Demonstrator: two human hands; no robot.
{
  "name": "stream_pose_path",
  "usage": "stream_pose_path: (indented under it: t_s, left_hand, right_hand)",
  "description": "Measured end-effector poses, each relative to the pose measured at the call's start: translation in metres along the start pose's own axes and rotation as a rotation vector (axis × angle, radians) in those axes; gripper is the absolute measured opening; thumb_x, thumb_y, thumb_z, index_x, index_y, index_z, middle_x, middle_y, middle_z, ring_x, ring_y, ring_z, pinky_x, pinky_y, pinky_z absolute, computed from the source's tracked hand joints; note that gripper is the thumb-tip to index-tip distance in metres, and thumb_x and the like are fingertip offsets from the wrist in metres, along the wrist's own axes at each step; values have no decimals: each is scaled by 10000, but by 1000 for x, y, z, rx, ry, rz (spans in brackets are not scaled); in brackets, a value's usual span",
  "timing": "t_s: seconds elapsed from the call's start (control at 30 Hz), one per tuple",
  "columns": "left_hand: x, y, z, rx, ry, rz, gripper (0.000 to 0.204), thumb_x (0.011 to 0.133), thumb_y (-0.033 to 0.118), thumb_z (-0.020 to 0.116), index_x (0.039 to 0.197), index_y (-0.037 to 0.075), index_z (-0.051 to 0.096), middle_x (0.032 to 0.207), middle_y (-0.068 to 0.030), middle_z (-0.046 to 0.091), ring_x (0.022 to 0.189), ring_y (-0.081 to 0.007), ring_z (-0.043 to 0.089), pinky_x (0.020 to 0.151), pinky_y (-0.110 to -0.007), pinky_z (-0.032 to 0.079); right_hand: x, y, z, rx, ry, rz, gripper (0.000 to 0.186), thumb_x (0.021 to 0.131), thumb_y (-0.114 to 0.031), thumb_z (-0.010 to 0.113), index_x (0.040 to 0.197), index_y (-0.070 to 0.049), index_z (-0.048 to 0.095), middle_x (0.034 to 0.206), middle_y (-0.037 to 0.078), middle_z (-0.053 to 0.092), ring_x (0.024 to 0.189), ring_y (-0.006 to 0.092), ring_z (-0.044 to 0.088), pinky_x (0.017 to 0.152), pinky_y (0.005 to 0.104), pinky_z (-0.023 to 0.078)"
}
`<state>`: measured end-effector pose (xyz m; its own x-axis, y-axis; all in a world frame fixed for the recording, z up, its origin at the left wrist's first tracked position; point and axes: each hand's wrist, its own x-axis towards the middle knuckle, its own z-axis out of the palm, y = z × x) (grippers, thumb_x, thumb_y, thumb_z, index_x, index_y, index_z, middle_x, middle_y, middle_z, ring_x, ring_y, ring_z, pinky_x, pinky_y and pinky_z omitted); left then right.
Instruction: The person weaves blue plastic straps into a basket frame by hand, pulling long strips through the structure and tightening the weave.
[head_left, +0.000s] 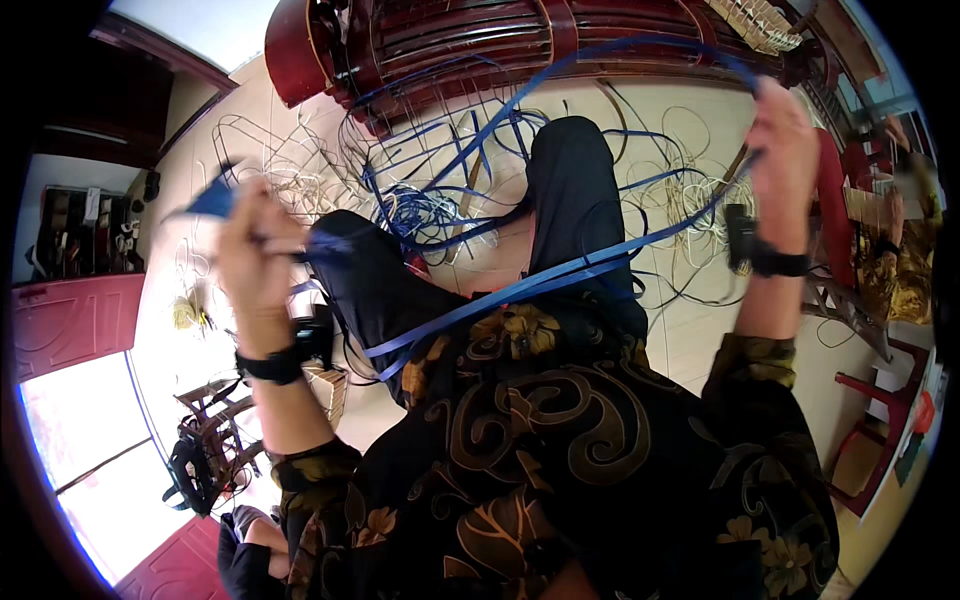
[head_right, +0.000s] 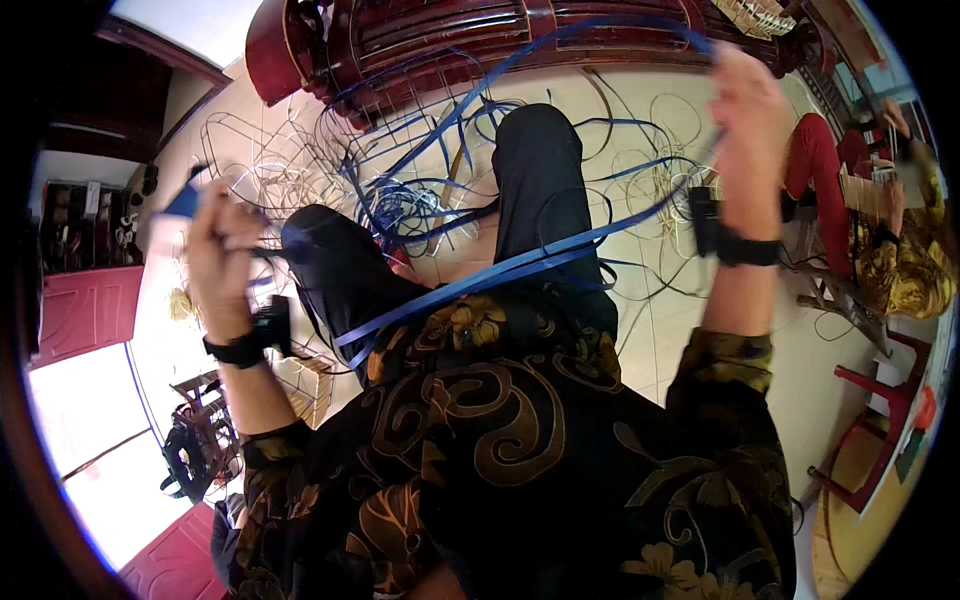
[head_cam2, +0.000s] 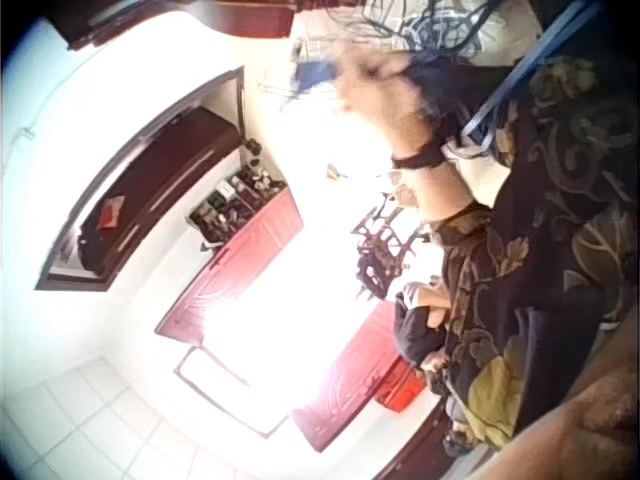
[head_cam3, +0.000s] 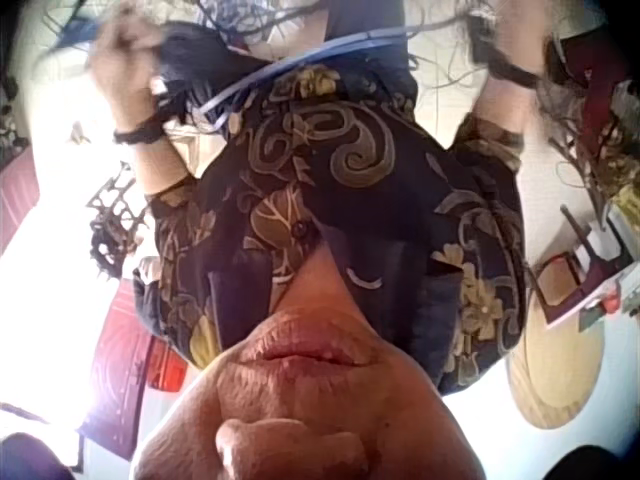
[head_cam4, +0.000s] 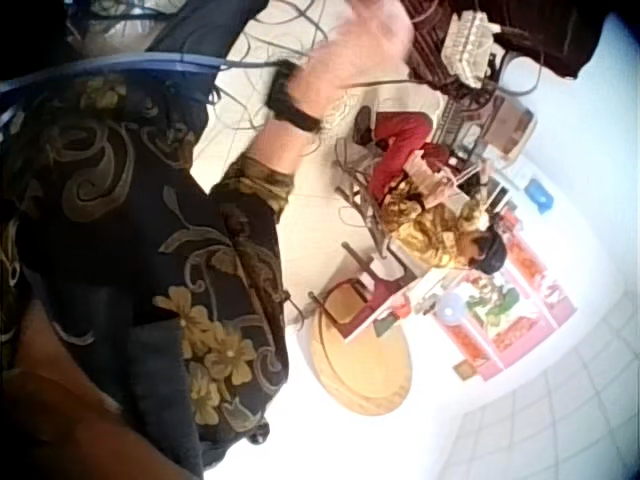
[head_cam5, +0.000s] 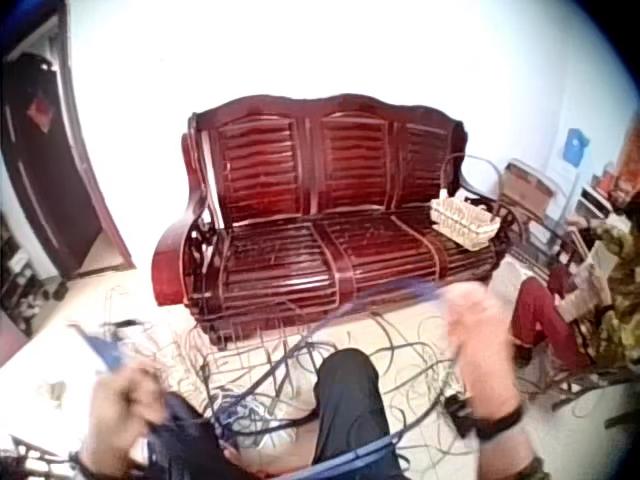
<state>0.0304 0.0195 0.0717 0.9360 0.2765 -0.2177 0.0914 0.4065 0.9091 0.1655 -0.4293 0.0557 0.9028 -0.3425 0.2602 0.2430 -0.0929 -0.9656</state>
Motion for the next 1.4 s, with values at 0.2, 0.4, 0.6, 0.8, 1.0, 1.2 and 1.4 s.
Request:
stream_pose_path:
  t_s: [0.2, 0.4, 0.6, 0.8, 1.0, 1.2, 1.4]
  left_hand:
    - [-13, -55, 84, -171, -154, -291, 333, 1027, 250, 461, 1185, -31, 546, 761, -14, 491, 618, -159, 454, 603, -290, 404]
    - [13, -58, 10, -441, -332, -176, 118, 969, 182, 541, 984, 66, 557, 641, 49, 359, 535, -90, 332, 551, -283, 323]
    - [38, 61, -195, -685, -82, 165, 295, 984, 33, 391, 701, 103, 354, 601, 17, 289, 507, -98, 273, 556, -265, 293]
    - [16, 107, -371, -96, 370, 659, 403, 952, -6, 401, 611, 143, 246, 576, 9, 212, 532, -135, 266, 559, -292, 283]
    - [25, 94, -304, -395, 435, 510, 296, 955, -12, 416, 678, 74, 354, 595, 4, 252, 534, -137, 268, 551, -288, 283]
    - [23, 80, -257, -653, 406, 395, 191, 945, -36, 436, 771, 41, 419, 620, 0, 275, 553, -132, 291, 557, -285, 286]
    - [28, 72, -179, -484, 160, 356, 222, 965, 105, 519, 768, 76, 421, 653, 13, 269, 577, -121, 263, 586, -285, 280]
  right_hand:
    - [-137, -14, 130, -218, -827, -489, 149, 867, -144, 649, 1005, -97, 678, 851, 66, 690, 695, 200, 644, 618, 314, 508]
    - [-148, 6, 107, -118, -1155, -272, 187, 872, -159, 658, 1039, -76, 675, 822, 98, 693, 677, 236, 673, 619, 344, 533]
    - [-59, 6, -16, -247, -1020, 250, 124, 849, -166, 656, 913, -59, 654, 673, -37, 538, 625, 39, 495, 553, 203, 378]
    - [20, 24, -150, -10, -575, 341, 138, 898, -200, 630, 901, -88, 551, 638, -73, 429, 534, 29, 374, 504, 199, 293]
    - [44, 1, -167, -197, -355, 304, 219, 946, -258, 643, 795, -139, 536, 594, -116, 312, 500, 6, 250, 473, 204, 204]
    - [65, 7, -205, -236, -156, 313, 167, 965, -248, 625, 832, -152, 589, 597, -126, 338, 495, 11, 247, 470, 219, 180]
    - [84, 17, -188, -161, 190, 155, 164, 931, -246, 659, 995, -95, 674, 714, -62, 522, 520, 27, 376, 451, 231, 261]
